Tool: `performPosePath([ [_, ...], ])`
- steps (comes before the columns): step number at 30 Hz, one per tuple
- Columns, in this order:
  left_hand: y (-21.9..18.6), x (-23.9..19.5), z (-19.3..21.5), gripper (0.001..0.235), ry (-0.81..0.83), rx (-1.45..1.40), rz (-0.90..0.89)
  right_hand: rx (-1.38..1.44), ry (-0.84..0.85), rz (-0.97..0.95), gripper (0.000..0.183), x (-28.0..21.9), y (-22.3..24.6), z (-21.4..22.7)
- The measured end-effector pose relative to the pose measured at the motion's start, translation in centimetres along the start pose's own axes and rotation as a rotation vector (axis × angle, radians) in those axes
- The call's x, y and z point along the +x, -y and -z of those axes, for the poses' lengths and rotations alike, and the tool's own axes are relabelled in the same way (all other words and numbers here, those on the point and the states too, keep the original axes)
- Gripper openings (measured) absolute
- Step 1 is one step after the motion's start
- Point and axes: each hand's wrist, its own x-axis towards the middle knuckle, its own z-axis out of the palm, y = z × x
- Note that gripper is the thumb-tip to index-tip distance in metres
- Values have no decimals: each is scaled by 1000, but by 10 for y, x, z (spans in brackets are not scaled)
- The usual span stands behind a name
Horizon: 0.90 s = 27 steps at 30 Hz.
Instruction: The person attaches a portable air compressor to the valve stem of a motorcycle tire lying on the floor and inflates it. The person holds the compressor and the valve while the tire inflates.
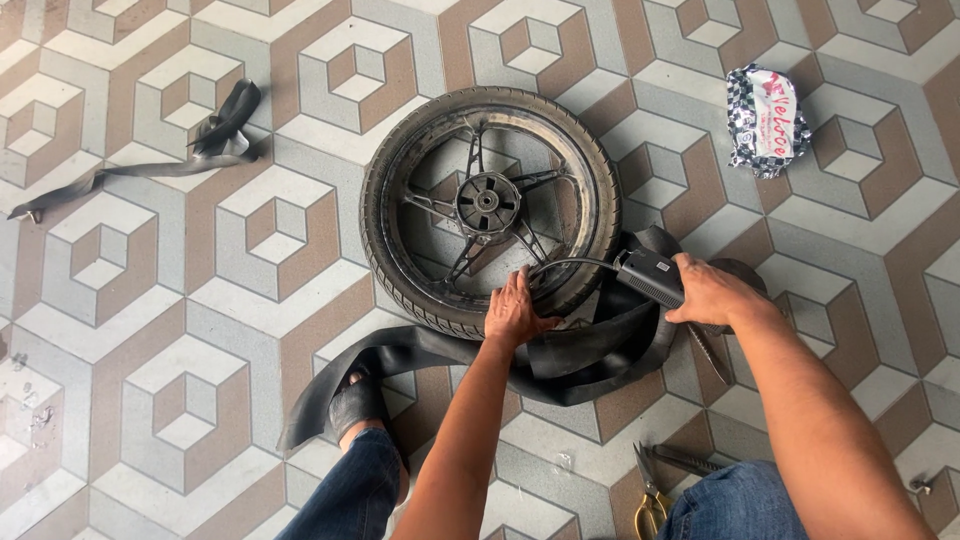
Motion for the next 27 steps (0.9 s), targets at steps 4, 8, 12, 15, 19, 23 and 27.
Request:
performPosePath([
  [4, -1, 0, 2, 124, -7, -6, -1, 12, -11, 2, 100, -3, 3, 3],
  [8, -5, -1, 6, 124, -4, 5, 5, 13, 4, -10, 102, -3, 2, 3],
  [12, -8, -3, 9, 124, -5, 10, 5, 15, 2, -14, 106, -5, 2, 5],
  [15, -7, -3, 8, 125, -3, 13, 3, -4, 4, -21, 109, 3, -5, -1],
  [19, -8, -4, 9, 126, -3, 17, 6, 4, 11, -19, 106, 1, -2, 1],
  [23, -8, -3, 8, 126, -1, 18, 11, -14, 10, -21, 108, 8, -7, -4],
  [27, -9, -4, 11, 126, 8, 23, 18, -1, 17, -24, 104, 4, -3, -2],
])
